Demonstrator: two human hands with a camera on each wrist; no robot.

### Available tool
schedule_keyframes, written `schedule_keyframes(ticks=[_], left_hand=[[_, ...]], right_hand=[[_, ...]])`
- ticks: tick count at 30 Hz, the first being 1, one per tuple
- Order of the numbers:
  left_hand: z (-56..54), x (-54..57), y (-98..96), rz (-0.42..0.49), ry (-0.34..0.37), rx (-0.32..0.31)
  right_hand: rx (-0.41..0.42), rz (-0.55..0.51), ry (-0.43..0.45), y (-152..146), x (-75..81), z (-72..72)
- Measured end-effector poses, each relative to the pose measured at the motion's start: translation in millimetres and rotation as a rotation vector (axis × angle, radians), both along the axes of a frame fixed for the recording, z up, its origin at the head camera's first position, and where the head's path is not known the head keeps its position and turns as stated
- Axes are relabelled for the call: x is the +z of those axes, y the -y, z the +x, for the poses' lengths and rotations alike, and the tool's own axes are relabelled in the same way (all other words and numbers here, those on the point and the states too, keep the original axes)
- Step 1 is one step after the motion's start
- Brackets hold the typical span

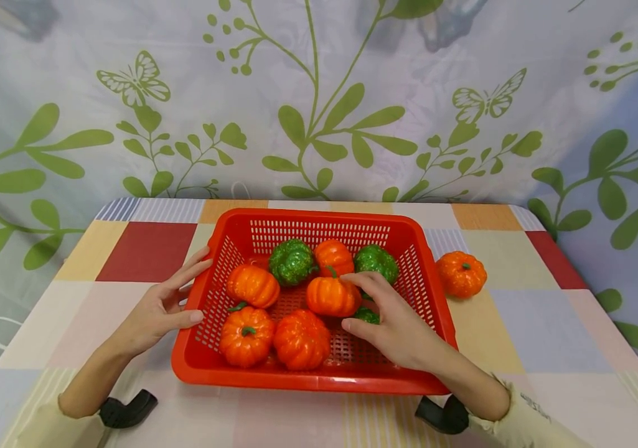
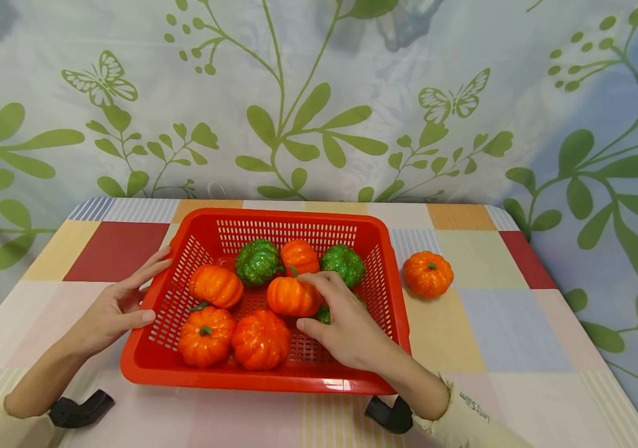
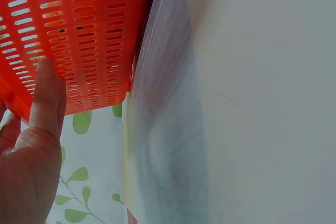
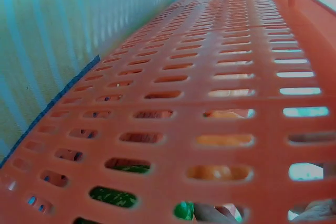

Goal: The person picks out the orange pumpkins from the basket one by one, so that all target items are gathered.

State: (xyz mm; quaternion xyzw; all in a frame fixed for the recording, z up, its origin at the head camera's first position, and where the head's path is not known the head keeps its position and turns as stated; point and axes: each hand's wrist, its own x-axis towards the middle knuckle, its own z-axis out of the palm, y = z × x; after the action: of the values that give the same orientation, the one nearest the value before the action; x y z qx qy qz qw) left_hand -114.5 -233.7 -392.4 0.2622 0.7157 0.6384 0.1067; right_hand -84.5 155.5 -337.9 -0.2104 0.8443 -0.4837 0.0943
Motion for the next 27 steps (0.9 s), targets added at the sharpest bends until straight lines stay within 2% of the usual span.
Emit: schedule_keyframes(ticks=[5,9,17,23,27], left_hand=[[0.5,-0.3,0.3,0.006,0.001,0.0],[0.5,-0.4,0.1,0.008,0.008,0.002],[0.3,-2.0,0.7,0.026,-0.01,-0.005],[-0.2,-1.7,0.4,0.019,-0.015,-0.007],[0.2,-1.0,-0.2,0.025,-0.017,-0.008]], right_hand=[[-0.001,0.031,0.028,1.8,-1.5,-0.8],[0.005,0.052,0.018,2.6,-2.5,-1.4],[-0.014,0.13,-0.08,5.7,-5.6,-2.0],[-0.046,0.286,-0.144,8.7,-6.3,-1.0],[-0.046,0.37,-0.223,10.3,-7.6,-1.5]])
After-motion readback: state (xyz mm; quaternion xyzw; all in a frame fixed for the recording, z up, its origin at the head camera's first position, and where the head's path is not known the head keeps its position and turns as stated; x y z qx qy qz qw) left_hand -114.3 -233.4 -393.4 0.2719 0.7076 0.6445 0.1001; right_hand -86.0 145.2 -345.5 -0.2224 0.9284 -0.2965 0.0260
